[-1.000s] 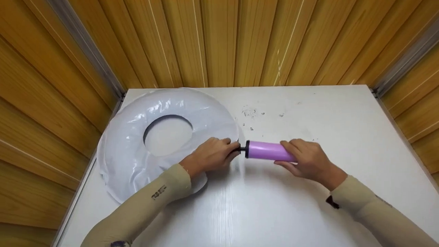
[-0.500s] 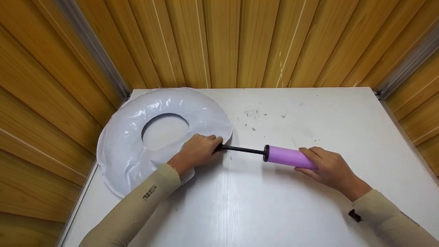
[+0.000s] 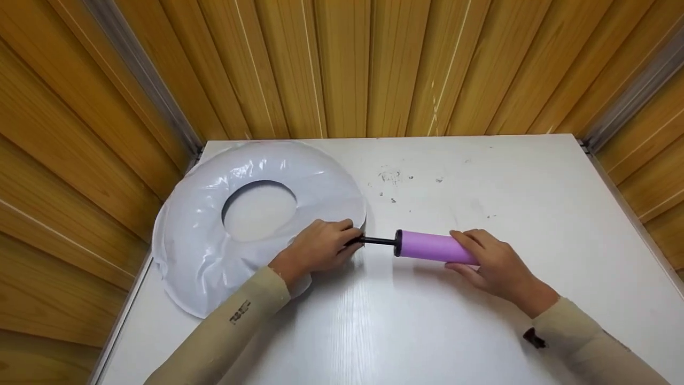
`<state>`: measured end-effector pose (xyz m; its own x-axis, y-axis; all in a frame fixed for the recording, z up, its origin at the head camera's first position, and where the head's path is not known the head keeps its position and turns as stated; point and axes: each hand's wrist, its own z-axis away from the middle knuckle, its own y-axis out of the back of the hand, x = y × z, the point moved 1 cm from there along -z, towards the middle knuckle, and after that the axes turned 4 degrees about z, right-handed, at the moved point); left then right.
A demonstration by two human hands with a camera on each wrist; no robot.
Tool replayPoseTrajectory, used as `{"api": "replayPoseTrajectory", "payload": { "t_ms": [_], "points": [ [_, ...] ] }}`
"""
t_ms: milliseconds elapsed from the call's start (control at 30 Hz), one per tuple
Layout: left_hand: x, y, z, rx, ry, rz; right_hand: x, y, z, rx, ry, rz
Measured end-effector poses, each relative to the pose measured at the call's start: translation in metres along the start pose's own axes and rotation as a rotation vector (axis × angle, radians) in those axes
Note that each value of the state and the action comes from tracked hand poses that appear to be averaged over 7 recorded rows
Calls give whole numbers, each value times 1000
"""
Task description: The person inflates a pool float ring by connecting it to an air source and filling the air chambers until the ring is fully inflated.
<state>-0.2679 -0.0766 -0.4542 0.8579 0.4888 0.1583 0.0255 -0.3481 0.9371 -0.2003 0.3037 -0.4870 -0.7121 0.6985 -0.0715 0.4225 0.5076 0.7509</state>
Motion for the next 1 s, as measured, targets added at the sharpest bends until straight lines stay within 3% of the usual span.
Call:
{"api": "replayPoseTrajectory", "payload": {
  "t_ms": [133,300,467,633,833,1000],
  "points": [
    [12,-2,-10,31,-25,-35,-10,-1,-20,12,8,36],
    [17,-3,-16,53,9,-57,-17,-2,-44,16,30,76],
    [14,-5,-23,32,16,-7,-16,0,-53,-35,9,103],
    [4,-4,-22,2,43,-8,-2,2,-43,-89,-13,105],
    [-1,3,-12,-2,25,-45,7,11,-14,-43,37,100],
    [-3,4,-8,-28,32,-44,21,19,6,-97,-29,59]
  ]
}}
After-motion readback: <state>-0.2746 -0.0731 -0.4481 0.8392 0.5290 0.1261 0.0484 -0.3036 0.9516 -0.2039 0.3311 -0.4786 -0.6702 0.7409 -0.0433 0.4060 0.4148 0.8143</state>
